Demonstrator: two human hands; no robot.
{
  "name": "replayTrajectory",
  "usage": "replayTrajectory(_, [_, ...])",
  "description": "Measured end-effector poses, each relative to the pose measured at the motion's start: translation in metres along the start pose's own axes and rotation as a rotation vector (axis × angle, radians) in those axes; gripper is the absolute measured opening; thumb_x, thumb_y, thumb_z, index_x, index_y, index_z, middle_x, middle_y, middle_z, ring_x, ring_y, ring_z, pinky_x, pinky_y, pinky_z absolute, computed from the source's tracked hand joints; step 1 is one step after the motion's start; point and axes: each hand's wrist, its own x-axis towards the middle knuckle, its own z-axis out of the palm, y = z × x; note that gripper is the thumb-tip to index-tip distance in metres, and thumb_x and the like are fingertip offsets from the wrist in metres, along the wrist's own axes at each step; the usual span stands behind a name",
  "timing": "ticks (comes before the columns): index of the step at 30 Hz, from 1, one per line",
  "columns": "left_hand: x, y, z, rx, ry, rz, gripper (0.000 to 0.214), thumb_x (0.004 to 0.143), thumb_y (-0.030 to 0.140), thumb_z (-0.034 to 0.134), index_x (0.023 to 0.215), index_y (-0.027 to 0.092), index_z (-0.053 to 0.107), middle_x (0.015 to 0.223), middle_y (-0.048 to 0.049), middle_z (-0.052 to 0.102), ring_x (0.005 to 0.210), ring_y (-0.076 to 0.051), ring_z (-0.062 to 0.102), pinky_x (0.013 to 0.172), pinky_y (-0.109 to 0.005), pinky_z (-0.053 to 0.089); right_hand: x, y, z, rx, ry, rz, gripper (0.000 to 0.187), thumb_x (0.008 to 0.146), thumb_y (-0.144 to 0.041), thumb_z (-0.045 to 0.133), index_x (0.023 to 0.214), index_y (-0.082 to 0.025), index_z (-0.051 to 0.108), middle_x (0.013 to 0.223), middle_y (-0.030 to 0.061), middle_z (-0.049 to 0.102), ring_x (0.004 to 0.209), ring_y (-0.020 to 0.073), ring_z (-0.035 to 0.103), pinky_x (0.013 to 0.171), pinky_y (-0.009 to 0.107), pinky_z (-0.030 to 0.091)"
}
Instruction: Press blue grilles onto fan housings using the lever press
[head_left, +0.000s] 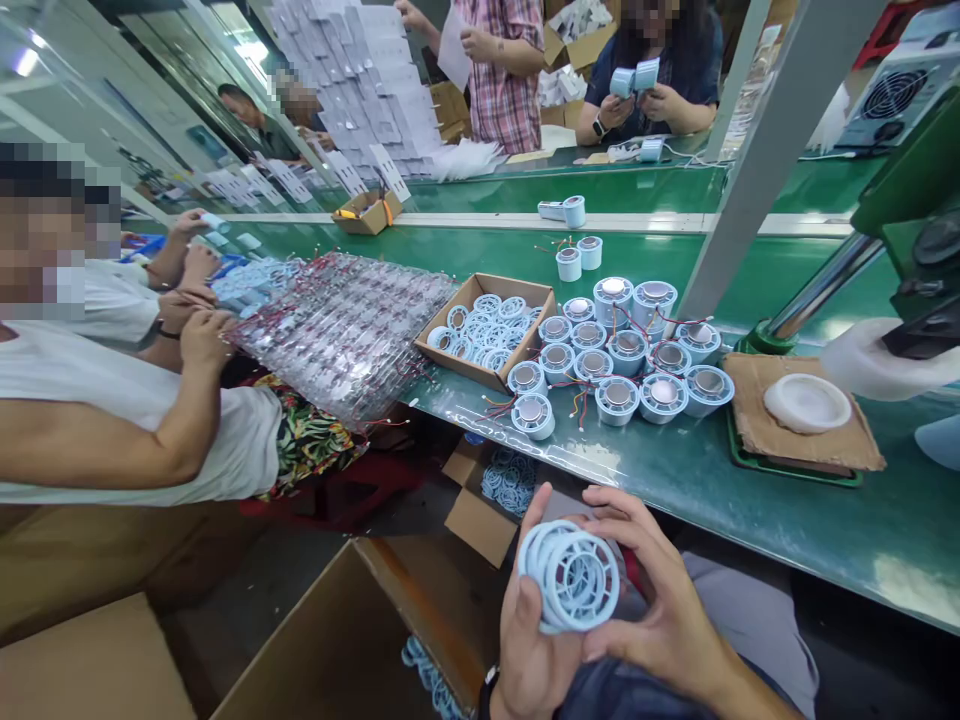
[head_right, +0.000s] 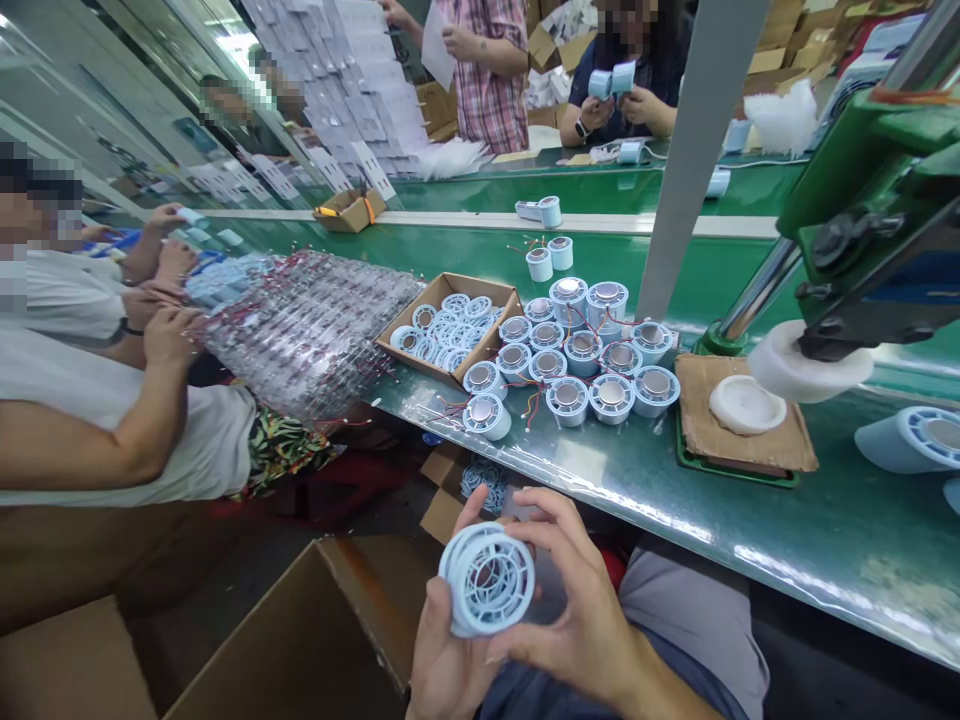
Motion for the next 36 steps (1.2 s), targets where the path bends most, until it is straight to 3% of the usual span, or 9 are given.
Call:
replayTrajectory(4, [0.014,0.009,-0.009,-0.055,0.055,0.005,0.05,0.08,0.047,0.072,0.125,0.025,0.066,0.106,-0.0108,0.075,0.095,-0.023,0.071,0.079,-0.032,0.059,0.005,0.019,-0.012,-0.475,0.136,0.009,0.056,0.082,-0.054,0.07,0.123,-0.019,0.057,0.124,0.0158,0.057,0.115,0.0328,0.057,0.094,0.047,0.05])
replayTrajectory(7, [0.021,0.014,-0.017,-0.042,0.077,0.03,0.043,0.079,0.043,0.074,0.119,0.025,0.07,0.106,-0.0108,0.076,0.094,-0.024,0.072,0.075,-0.032,0.061,0.018,0.034,-0.02,-0.912,0.106,0.13,0.049,0.084,-0.046,0.071,0.121,-0.015,0.062,0.108,0.0156,0.062,0.1,0.0329,0.057,0.083,0.047,0.047])
replayTrajectory(10, [0.021,0.014,-0.02,-0.024,0.073,0.046,0.039,0.081,0.042,0.073,0.115,0.024,0.072,0.109,-0.0113,0.075,0.096,-0.025,0.072,0.075,-0.032,0.062,0.037,0.042,-0.016,-1.074,0.067,0.2,0.048,0.086,-0.043,0.069,0.123,-0.013,0.064,0.095,0.0143,0.062,0.089,0.0311,0.055,0.076,0.043,0.044])
replayTrajectory(16, [0.012,0.007,-0.015,-0.018,-0.036,-0.055,0.042,0.082,0.044,0.072,0.118,0.024,0.07,0.116,-0.0117,0.071,0.102,-0.025,0.069,0.08,-0.033,0.06,0.057,0.048,0.0,-1.021,0.095,0.189,0.048,0.094,-0.042,0.057,0.13,-0.01,0.059,0.09,0.0153,0.061,0.087,0.0321,0.053,0.073,0.043,0.042])
replayTrajectory(19, [0.011,0.008,-0.009,-0.028,-0.105,-0.116,0.048,0.082,0.048,0.071,0.124,0.025,0.067,0.114,-0.0113,0.07,0.103,-0.026,0.067,0.08,-0.033,0.059,0.049,0.047,-0.008,-0.925,0.113,0.156,0.048,0.097,-0.042,0.05,0.132,-0.01,0.056,0.094,0.0155,0.062,0.089,0.031,0.055,0.076,0.044,0.045])
replayTrajectory(23, [0.013,0.007,-0.002,-0.061,-0.199,-0.161,0.05,0.082,0.049,0.071,0.126,0.025,0.065,0.112,-0.0107,0.07,0.1,-0.025,0.067,0.079,-0.033,0.059,0.022,0.024,-0.029,-0.659,0.059,0.051,0.042,0.101,-0.046,0.039,0.131,-0.02,0.052,0.111,0.0114,0.061,0.1,0.0231,0.062,0.083,0.034,0.053])
replayTrajectory(26, [0.016,0.003,0.002,-0.115,-0.275,-0.19,0.051,0.08,0.048,0.072,0.125,0.026,0.066,0.112,-0.01,0.072,0.098,-0.025,0.069,0.078,-0.033,0.059,0.001,0.001,-0.036,-0.415,-0.041,-0.027,0.063,0.09,-0.06,0.056,0.14,-0.024,0.044,0.133,0.0131,0.051,0.122,0.0272,0.056,0.095,0.034,0.053])
replayTrajectory(29, [0.017,-0.002,0.006,-0.154,-0.357,-0.214,0.05,0.08,0.047,0.073,0.126,0.027,0.066,0.108,-0.0088,0.075,0.097,-0.023,0.07,0.078,-0.03,0.059,-0.01,-0.011,-0.031,-0.375,-0.088,-0.041,0.084,0.075,-0.062,0.073,0.143,-0.026,0.041,0.145,0.0155,0.04,0.134,0.0335,0.047,0.103,0.039,0.05])
replayTrajectory(36, [0.017,-0.01,0.011,-0.16,-0.402,-0.224,0.053,0.081,0.051,0.07,0.129,0.028,0.064,0.102,-0.0084,0.074,0.083,-0.022,0.072,0.072,-0.032,0.061,-0.009,-0.011,-0.023,-0.26,-0.04,-0.017,0.066,0.079,-0.05,0.075,0.135,-0.029,0.046,0.145,0.0126,0.04,0.132,0.0296,0.048,0.107,0.038,0.046])
